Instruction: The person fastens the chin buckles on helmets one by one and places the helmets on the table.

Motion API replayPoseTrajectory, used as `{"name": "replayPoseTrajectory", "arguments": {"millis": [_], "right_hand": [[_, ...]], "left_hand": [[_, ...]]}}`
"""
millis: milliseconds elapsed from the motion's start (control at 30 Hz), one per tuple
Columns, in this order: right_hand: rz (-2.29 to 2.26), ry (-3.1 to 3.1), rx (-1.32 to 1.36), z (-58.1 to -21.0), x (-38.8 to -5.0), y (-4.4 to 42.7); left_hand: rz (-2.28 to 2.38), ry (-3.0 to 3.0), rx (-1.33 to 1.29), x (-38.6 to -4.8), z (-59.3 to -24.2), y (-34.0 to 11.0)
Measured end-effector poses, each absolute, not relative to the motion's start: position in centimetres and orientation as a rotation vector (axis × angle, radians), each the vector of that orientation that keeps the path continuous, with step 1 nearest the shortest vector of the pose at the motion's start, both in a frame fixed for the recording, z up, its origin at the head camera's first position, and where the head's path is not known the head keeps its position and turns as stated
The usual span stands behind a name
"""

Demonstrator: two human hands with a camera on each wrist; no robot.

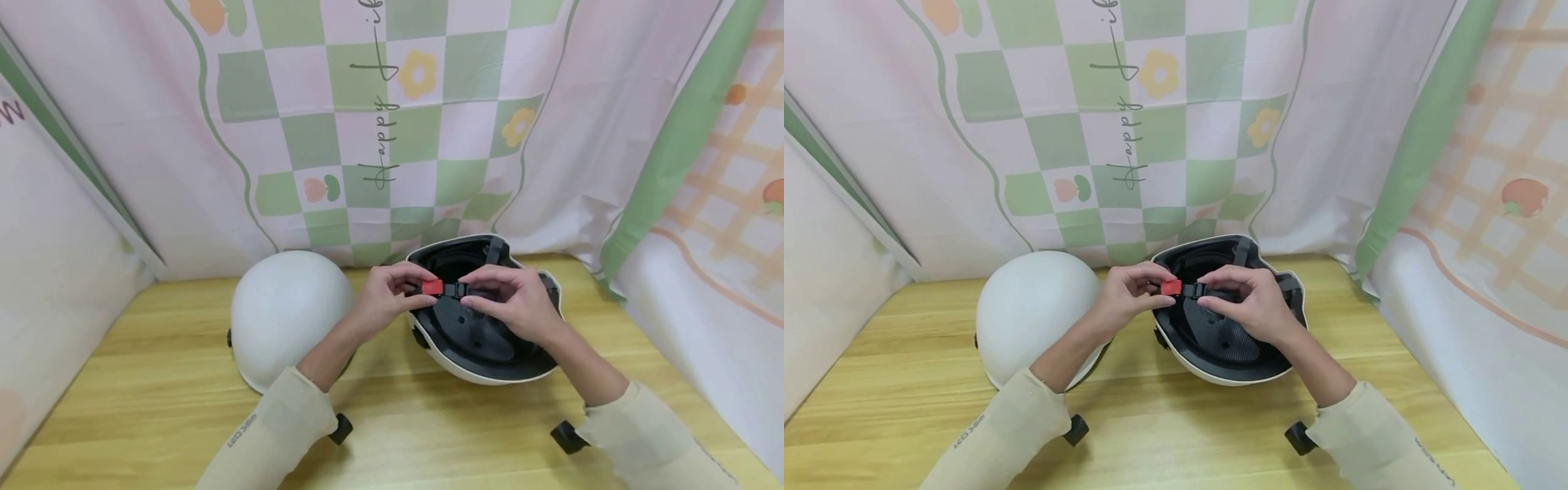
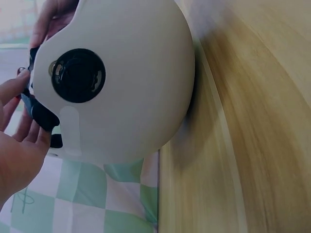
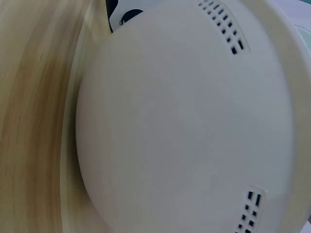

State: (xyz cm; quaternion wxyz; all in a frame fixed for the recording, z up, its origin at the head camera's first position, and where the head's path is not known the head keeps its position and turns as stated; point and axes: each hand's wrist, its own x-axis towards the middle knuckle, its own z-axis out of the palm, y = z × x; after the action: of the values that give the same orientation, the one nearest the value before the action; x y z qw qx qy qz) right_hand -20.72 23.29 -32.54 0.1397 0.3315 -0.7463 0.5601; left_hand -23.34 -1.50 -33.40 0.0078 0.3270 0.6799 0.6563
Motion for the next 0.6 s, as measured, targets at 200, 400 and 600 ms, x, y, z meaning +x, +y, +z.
{"name": "replayPoseTrajectory", "arguments": {"millis": [200,400,600], "right_hand": [[1.551,-2.192,0.925,-32.54,-20.77,22.97],[1.509,-2.265,0.843,-32.46,-20.78,22.87],[1.548,-2.279,0.829,-32.52,-21.05,22.78]], "left_hand": [[1.999,2.195,1.076,-23.45,-33.47,-1.63],[1.967,2.210,1.095,-23.64,-33.55,-1.81],[1.928,2.262,1.114,-23.76,-33.56,-1.98]]}}
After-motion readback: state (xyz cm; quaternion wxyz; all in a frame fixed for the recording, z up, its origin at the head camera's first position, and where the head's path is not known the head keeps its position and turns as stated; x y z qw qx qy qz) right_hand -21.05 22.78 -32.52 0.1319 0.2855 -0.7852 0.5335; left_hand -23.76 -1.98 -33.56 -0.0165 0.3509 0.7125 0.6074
